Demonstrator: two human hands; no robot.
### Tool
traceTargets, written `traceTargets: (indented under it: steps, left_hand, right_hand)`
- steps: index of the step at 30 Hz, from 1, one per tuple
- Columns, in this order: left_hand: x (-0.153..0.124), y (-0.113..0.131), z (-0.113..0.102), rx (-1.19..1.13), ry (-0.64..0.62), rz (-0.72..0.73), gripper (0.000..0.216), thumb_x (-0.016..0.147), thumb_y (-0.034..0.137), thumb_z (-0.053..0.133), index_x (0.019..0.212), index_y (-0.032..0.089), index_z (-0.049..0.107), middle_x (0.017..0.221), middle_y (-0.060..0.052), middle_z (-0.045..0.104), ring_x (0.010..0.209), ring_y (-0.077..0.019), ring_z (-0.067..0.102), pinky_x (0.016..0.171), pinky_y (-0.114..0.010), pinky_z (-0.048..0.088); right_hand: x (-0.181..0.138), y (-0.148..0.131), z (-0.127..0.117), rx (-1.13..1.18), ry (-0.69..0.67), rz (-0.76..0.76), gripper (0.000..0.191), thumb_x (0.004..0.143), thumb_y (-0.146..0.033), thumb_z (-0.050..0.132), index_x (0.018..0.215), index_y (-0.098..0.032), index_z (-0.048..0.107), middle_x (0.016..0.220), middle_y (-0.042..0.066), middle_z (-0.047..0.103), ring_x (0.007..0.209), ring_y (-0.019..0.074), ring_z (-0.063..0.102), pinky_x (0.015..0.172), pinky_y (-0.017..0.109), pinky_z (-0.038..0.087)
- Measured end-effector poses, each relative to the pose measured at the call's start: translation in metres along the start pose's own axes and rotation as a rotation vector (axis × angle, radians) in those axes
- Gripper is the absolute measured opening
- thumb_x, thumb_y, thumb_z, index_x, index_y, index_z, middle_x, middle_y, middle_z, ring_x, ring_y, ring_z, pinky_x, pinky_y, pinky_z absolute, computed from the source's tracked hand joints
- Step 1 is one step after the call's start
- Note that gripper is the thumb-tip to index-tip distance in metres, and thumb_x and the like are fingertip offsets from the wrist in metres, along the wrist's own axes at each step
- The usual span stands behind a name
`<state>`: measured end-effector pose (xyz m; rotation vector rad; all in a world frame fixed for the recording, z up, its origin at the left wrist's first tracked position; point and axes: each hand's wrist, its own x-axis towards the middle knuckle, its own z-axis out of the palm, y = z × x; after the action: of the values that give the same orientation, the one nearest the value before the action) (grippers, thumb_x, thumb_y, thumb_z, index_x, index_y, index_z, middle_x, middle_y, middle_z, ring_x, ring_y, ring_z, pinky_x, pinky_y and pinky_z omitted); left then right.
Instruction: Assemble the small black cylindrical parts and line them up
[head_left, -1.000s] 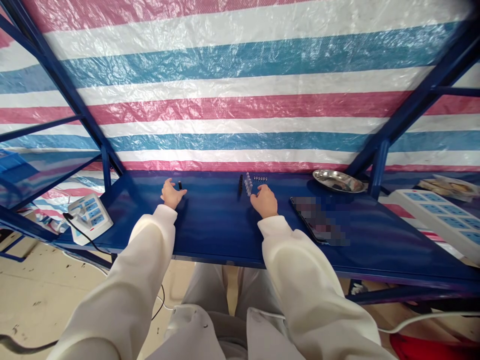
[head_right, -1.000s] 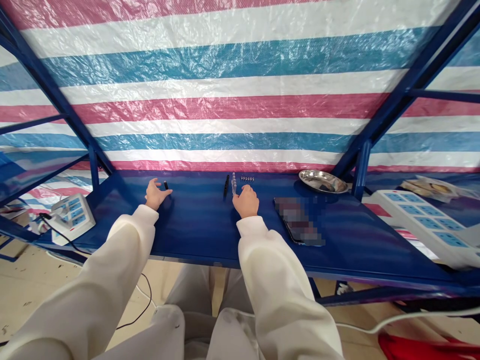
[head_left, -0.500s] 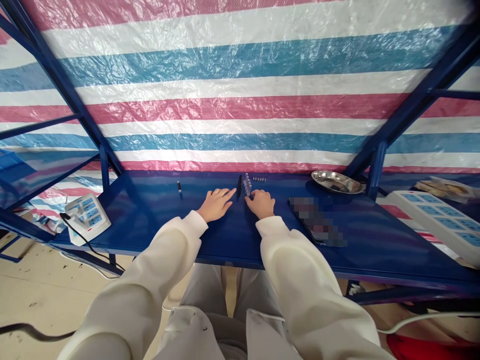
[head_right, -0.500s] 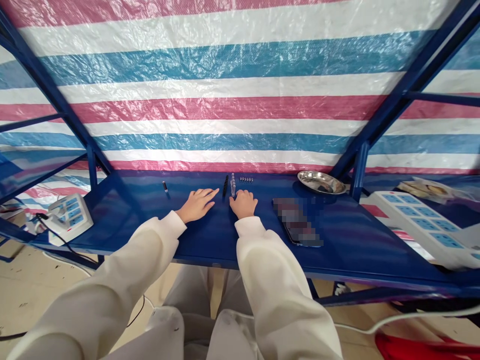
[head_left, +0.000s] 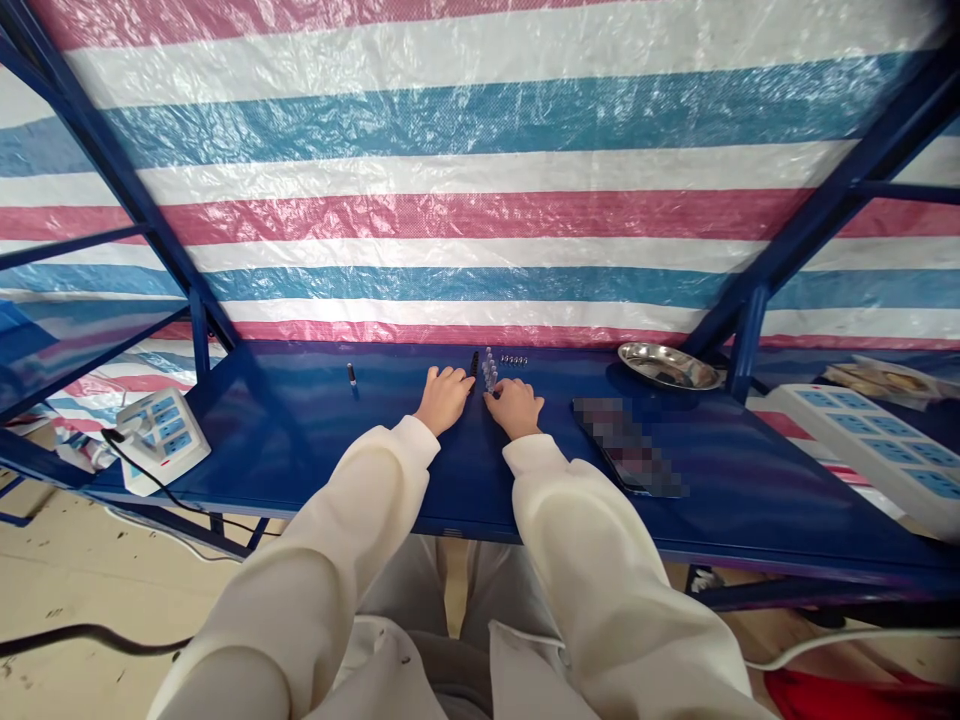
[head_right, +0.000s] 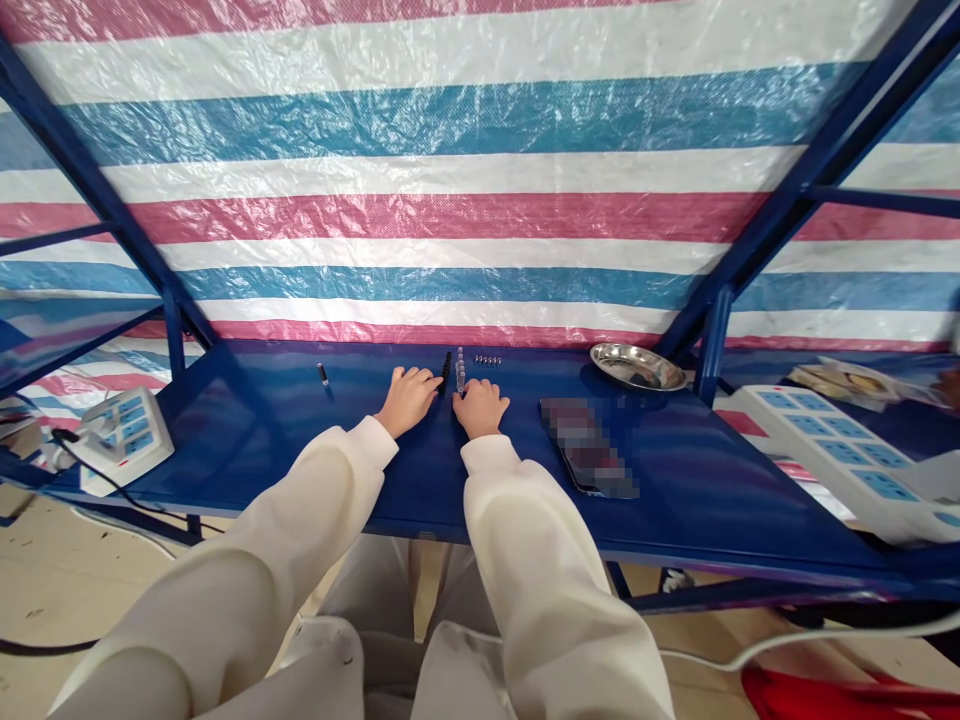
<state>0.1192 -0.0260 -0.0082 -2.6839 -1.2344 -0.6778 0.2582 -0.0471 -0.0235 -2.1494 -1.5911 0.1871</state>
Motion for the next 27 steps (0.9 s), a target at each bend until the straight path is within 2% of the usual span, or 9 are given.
traceTargets:
  steps: [3, 7, 10, 13, 18, 22, 27]
  left_hand:
    - [-0.001, -0.007, -0.004, -0.025, 0.023, -0.028, 0.014, 0.084, 0.018, 0.053, 0.088, 0.018, 0.066, 0.09, -0.008, 0.064, 0.089, -0.0221, 0.054, 0.081, -0.039, 0.03]
    - [-0.011, -0.02, -0.01, -0.143, 0.089, -0.164, 0.009, 0.081, 0.025, 0.06, 0.087, 0.021, 0.066, 0.092, -0.003, 0.067, 0.089, -0.0192, 0.057, 0.082, -0.037, 0.031]
    - [-0.021, -0.032, -0.014, -0.278, 0.19, -0.299, 0.008, 0.079, 0.027, 0.063, 0.084, 0.022, 0.067, 0.088, 0.0, 0.068, 0.083, -0.0163, 0.059, 0.084, -0.036, 0.034]
    - [-0.026, -0.042, -0.016, -0.442, 0.316, -0.375, 0.006, 0.077, 0.026, 0.065, 0.08, 0.021, 0.067, 0.084, 0.0, 0.068, 0.073, -0.0133, 0.059, 0.083, -0.033, 0.039]
    - [-0.025, -0.052, -0.016, -0.635, 0.456, -0.381, 0.007, 0.074, 0.025, 0.066, 0.078, 0.019, 0.067, 0.084, -0.002, 0.068, 0.069, -0.0126, 0.059, 0.076, -0.029, 0.046]
    - [-0.025, -0.055, -0.014, -0.674, 0.465, -0.375, 0.007, 0.073, 0.024, 0.067, 0.077, 0.018, 0.067, 0.085, -0.003, 0.068, 0.068, -0.0126, 0.059, 0.073, -0.028, 0.048]
    - [-0.027, -0.054, -0.014, -0.621, 0.449, -0.313, 0.005, 0.074, 0.021, 0.066, 0.079, 0.019, 0.068, 0.083, -0.003, 0.068, 0.069, -0.0126, 0.058, 0.076, -0.03, 0.048]
  right_hand:
    - [0.002, 0.0, 0.0, 0.007, 0.0, 0.003, 0.023, 0.08, -0.031, 0.053, 0.094, -0.018, 0.064, 0.107, 0.013, 0.06, 0.107, 0.0286, 0.049, 0.086, 0.046, 0.035]
    - [0.002, 0.001, -0.002, 0.008, -0.016, 0.021, 0.022, 0.08, -0.029, 0.052, 0.094, -0.018, 0.065, 0.107, 0.011, 0.061, 0.106, 0.0273, 0.05, 0.086, 0.044, 0.035]
    - [-0.001, -0.003, -0.005, 0.009, -0.051, 0.003, 0.018, 0.081, -0.027, 0.051, 0.089, -0.018, 0.065, 0.103, 0.009, 0.063, 0.102, 0.0251, 0.053, 0.083, 0.039, 0.037]
    - [-0.005, -0.013, -0.009, 0.04, -0.144, -0.08, 0.014, 0.08, -0.025, 0.052, 0.086, -0.02, 0.064, 0.09, 0.006, 0.067, 0.089, 0.0204, 0.06, 0.073, 0.029, 0.039]
    - [-0.006, -0.037, -0.011, 0.001, -0.151, -0.21, 0.01, 0.079, -0.025, 0.052, 0.083, -0.02, 0.061, 0.084, 0.005, 0.068, 0.078, 0.0183, 0.062, 0.061, 0.024, 0.036]
    - [-0.006, -0.045, -0.006, -0.017, -0.149, -0.277, 0.01, 0.08, -0.025, 0.051, 0.084, -0.021, 0.059, 0.081, 0.004, 0.068, 0.075, 0.0176, 0.062, 0.059, 0.024, 0.034]
    - [-0.01, -0.042, 0.0, -0.038, -0.144, -0.31, 0.011, 0.08, -0.026, 0.05, 0.084, -0.021, 0.059, 0.081, 0.004, 0.068, 0.074, 0.0181, 0.062, 0.058, 0.024, 0.033]
